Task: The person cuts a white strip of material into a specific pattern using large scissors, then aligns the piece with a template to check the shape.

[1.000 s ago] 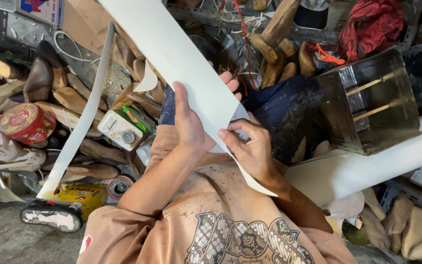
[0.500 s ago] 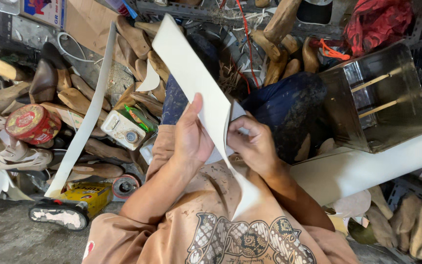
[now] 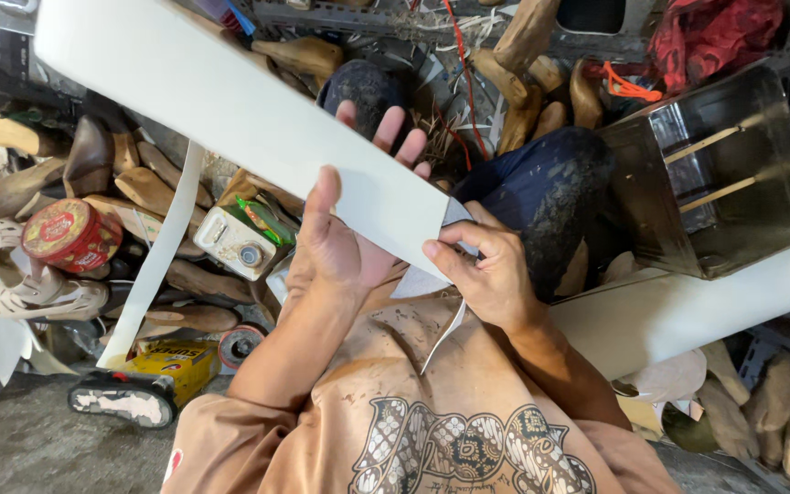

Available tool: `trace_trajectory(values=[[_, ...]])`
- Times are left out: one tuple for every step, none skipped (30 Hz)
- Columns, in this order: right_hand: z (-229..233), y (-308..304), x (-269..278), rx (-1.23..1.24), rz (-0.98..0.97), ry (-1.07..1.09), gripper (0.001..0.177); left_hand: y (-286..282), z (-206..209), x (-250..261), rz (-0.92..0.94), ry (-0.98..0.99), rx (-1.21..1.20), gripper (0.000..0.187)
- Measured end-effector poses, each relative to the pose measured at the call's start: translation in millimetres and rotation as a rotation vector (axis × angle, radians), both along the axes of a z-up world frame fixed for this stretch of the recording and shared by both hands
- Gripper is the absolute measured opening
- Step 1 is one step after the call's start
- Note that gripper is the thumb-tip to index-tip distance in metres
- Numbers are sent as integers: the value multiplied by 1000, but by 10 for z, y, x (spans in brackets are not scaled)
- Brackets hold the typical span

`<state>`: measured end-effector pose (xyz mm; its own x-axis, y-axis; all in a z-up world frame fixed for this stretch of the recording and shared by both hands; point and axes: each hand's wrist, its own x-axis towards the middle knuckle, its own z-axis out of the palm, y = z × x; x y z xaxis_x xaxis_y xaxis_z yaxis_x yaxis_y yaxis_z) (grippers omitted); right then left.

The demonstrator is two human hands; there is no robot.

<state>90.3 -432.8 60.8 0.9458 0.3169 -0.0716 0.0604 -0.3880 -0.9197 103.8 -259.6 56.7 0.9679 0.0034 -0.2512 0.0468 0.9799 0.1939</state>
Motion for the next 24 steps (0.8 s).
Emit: trace_trajectory(values=[[12,-3,10,2,1,-2,14,8,76,29,1,-2,2,74],[26,-8,21,29,11,3,15,14,154,58,-29,51,25,87],[40,-11,34,58,19,9,18,21,233,94,-60,106,49,101],[18,-16,42,60,18,9,18,42,92,65,-61,106,51,101],[-4,-24,43,66,30,9,18,61,-50,35,-79,-67,-22,93],[-29,-33,44,71,41,9,18,78,-194,5,-94,-241,-97,88],[-53,-19,42,72,36,12,18,45,-176,17,-100,-238,-98,88],[-79,-6,41,121,41,63,19,12,-162,29,-75,-223,-121,80],[-106,1,32,172,49,115,20,-27,-147,29,-47,-207,-143,74],[-155,19,-16,172,45,120,20,-41,-162,16,-50,-202,-143,74],[-204,50,-56,212,-14,225,19,-42,-176,12,-66,-183,-142,75],[-251,82,-96,252,-74,330,18,-42,-187,7,-82,-163,-140,76],[-286,97,-113,254,-76,332,18,-63,-183,16,-84,-160,-138,76],[-320,111,-132,275,-92,371,21,-85,-178,25,-81,-117,-165,75],[-358,124,-139,295,-109,405,25,-109,-177,50,-81,-78,-193,73],[-336,145,-138,297,-114,403,25,-105,-185,58,-87,-79,-192,73],[-310,164,-149,294,-125,421,28,-103,-190,51,-85,-37,-200,76],[-284,183,-159,290,-136,440,31,-102,-196,45,-83,4,-208,79],[-256,193,-148,292,-142,441,31,-107,-214,49,-88,7,-207,79],[-229,203,-138,237,-143,398,28,-112,-232,54,-67,21,-172,75],[-205,213,-122,181,-143,355,26,-117,-252,60,-44,35,-137,71],[-209,210,-111,182,-146,355,26,-94,-348,51,-47,36,-136,71],[-207,206,-107,258,-148,250,23,-72,-440,35,-87,46,-51,66],[-206,203,-102,334,-149,144,20,-49,-533,19,-127,57,34,62]])
